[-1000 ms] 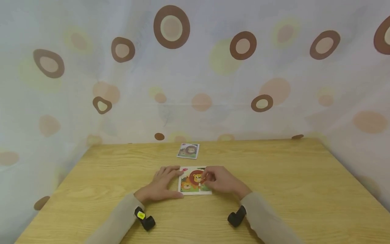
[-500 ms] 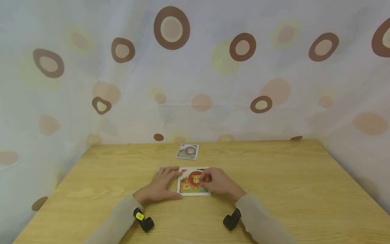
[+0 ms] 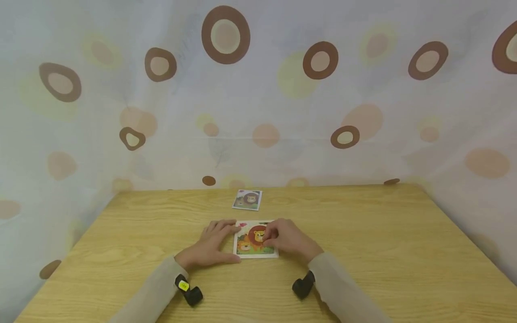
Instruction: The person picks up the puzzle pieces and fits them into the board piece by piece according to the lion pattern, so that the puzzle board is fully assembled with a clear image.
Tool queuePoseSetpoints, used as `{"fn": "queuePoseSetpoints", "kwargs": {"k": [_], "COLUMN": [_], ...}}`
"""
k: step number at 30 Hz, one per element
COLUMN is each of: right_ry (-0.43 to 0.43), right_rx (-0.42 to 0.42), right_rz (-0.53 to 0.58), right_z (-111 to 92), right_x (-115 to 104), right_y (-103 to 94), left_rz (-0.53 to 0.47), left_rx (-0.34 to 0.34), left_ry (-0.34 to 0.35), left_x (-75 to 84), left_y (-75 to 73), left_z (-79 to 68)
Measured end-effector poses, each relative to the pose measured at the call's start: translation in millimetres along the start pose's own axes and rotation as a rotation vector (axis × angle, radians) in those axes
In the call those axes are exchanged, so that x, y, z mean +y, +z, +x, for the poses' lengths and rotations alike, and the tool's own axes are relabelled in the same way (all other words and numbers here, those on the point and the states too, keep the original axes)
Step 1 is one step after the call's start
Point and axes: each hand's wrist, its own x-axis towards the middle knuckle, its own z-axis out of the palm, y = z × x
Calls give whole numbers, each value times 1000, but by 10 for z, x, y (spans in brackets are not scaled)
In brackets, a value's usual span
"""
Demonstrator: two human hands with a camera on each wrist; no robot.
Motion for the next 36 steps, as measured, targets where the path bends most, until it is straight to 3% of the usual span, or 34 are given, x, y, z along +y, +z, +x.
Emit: {"fn": "queuePoseSetpoints", "kwargs": {"k": [13,20,28,36], "right_ry": [-151,-160,-109,-140], "right_rx": [-14,2,61,131], "right_rz": [-143,-219,-131,0], "right_z": [-88,-132,-146,-261], "right_x": [-33,-6,-29,258], "right_y": [-5,58,134,191], "left_rz": [-8,-20,-30,-38], "left_rx": [12,-3,19,33], "left_ry": [2,-7,-26,-29], "left_x": [3,-20,-69,-46], "left_y": [-57,-6,17,23], "left_z": [0,-27,-63,4]}}
